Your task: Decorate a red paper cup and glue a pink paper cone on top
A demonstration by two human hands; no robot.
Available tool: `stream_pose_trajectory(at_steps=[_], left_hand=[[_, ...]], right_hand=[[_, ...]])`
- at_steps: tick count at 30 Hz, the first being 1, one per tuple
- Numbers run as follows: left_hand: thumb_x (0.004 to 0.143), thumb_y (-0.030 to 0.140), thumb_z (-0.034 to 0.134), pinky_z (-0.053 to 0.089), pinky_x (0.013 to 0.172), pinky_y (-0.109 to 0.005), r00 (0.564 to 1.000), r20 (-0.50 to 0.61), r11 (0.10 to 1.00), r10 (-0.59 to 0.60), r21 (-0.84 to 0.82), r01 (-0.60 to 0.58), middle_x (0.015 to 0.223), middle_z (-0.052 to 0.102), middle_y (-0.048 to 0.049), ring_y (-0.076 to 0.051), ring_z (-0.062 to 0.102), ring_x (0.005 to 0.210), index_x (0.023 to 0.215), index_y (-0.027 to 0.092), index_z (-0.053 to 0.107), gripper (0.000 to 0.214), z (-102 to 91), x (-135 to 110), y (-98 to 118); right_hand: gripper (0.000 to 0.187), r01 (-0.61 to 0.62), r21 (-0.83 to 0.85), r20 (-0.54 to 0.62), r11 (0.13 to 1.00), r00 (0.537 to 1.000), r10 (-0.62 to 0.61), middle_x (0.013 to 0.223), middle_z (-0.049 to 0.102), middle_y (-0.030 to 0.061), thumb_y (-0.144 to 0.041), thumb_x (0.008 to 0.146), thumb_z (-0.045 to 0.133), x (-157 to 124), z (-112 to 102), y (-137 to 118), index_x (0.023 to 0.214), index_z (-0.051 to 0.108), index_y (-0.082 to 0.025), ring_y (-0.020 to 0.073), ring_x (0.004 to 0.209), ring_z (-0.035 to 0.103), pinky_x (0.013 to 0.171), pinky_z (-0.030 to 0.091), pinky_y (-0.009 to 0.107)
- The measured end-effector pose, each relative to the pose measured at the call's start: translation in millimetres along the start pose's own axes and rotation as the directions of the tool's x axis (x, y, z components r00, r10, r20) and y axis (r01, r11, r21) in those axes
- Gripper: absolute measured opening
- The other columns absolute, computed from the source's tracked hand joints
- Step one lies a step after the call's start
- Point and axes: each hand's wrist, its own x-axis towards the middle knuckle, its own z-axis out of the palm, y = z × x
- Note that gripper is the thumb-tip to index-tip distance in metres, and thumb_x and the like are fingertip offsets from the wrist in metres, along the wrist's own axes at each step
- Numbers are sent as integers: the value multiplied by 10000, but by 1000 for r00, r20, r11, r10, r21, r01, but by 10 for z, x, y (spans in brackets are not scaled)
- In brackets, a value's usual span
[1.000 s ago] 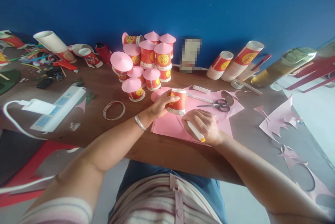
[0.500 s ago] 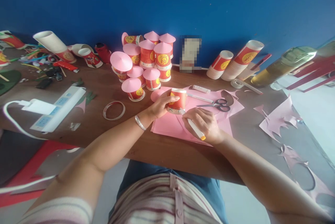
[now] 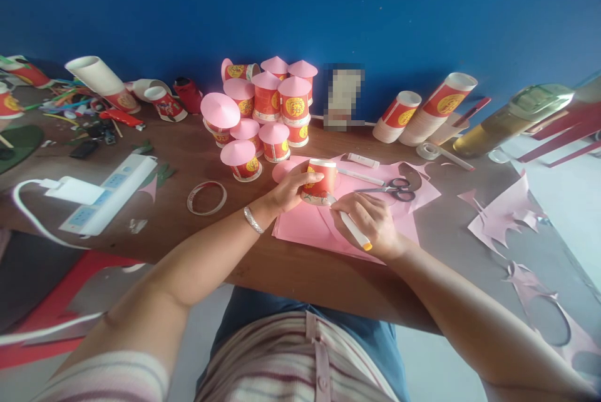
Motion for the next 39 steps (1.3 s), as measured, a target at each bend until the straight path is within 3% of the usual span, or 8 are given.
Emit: stream_pose_trajectory(at_steps=[22,29,39], left_hand=[[812,329,722,516,822,-359,999,-22,999,30,-13,-30,998,736,-94,-255,684,960,1027,153,683,280,43,-4,27],[817,358,721,515,829,-367,999,-21,1000,25,-14,-26,1015,740,-96,-256,688,962,1052,154,695,313,31,4,21],[836,367,709,522,816,-360,999,6,998,40,-50,-40,1009,737,-108,-252,682,947,1064,134,732,327,8,32,6]], right_hand=[[188,3,2,50,1000,999,-3,693,610,-31,-42,878,585,19,-27,-46,912,539,-222,116,577,537,559,432,250],[210,13,29,-5,999,1000,-13,701,624,-25,-35,851,617,23,-37,-58,933,558,-218,125,580,557,569,460,262],[226,64,50,36,997,997,-66,697,633,-30,-27,860,622,50,-59,-92,964,563,-219,127,598,586,581,505,268]])
